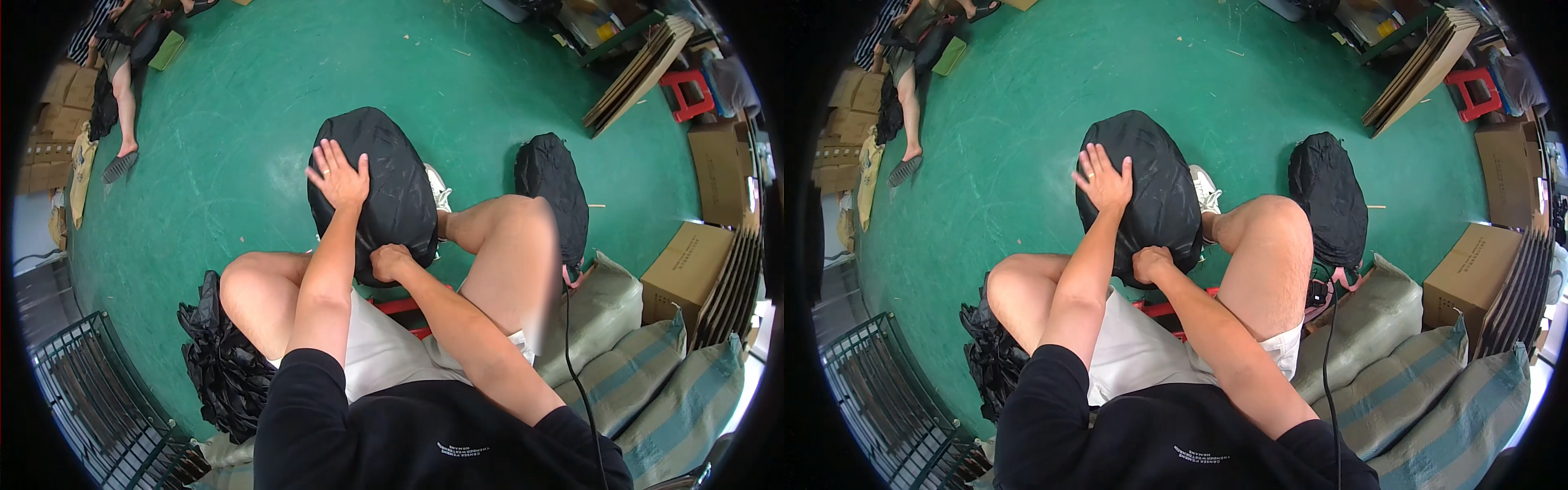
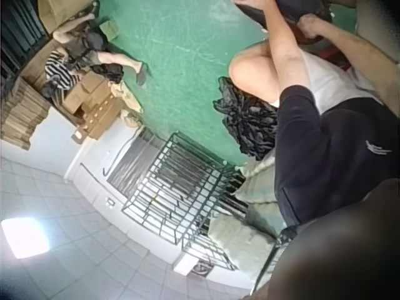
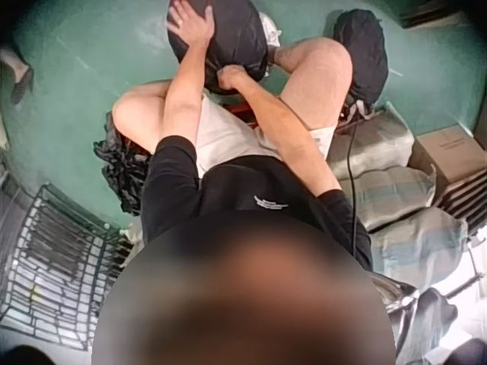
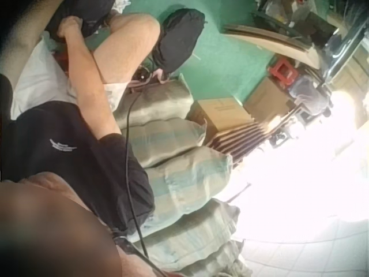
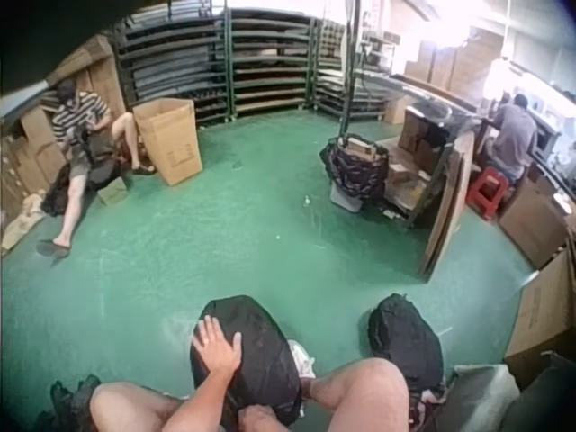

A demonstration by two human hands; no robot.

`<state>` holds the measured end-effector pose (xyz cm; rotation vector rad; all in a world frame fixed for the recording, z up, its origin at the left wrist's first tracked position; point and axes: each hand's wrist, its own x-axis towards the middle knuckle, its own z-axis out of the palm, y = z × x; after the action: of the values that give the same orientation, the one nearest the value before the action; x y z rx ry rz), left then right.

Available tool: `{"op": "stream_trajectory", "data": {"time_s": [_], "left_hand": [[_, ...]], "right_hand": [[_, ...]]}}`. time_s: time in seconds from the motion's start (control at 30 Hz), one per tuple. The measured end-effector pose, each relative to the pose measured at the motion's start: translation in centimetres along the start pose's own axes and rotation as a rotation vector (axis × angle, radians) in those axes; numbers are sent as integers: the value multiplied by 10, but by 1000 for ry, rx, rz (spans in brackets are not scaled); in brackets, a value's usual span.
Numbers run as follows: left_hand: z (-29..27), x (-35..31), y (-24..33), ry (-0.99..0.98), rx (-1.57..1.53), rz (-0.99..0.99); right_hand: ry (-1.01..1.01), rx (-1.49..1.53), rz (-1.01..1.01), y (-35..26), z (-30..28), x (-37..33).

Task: Inspecting and organizing black fabric covers in a warehouse setting.

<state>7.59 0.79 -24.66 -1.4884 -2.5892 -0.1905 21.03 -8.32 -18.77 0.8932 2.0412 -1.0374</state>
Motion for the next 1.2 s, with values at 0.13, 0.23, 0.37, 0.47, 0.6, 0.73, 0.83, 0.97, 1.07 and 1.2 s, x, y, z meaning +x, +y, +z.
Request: {"op": "stream_trajectory", "data": {"time_s": [0.13, 0.23, 0.37, 0.47, 0.6, 0.73, 0.83, 0.97, 1.07, 1.2], "left_hand": [[-20, -9, -12, -138, -169, -364], [-21, -28, -32, -224, -355, -599], [-21, -69, -34, -237, -425, -679], [-32, -106, -23, -270, -402, -663], [-30, -151, -21, -248, -361, -533], [-36, -175, -33, -271, -299, -393], [-50, -189, -37, -438, -282, -340], [-66, -186, -32, -788, -346, -375], [-60, -202, -48, -915, -386, -370], [-63, -212, -33, -980, -342, -394]], "right_hand": [[77, 36, 14, 4, 11, 1], [100, -8, 33, -1, 8, 0], [56, -45, 21, -1, 6, 0], [61, -89, 31, -5, 7, -5], [134, -240, 78, -11, 18, -11], [-6, -241, 82, -25, 29, -18], [-162, -128, 154, -33, 36, -33], [-135, -192, 115, -32, 27, -28], [102, -65, 59, -48, -4, -37], [468, 52, 164, -36, -12, -19]]}}
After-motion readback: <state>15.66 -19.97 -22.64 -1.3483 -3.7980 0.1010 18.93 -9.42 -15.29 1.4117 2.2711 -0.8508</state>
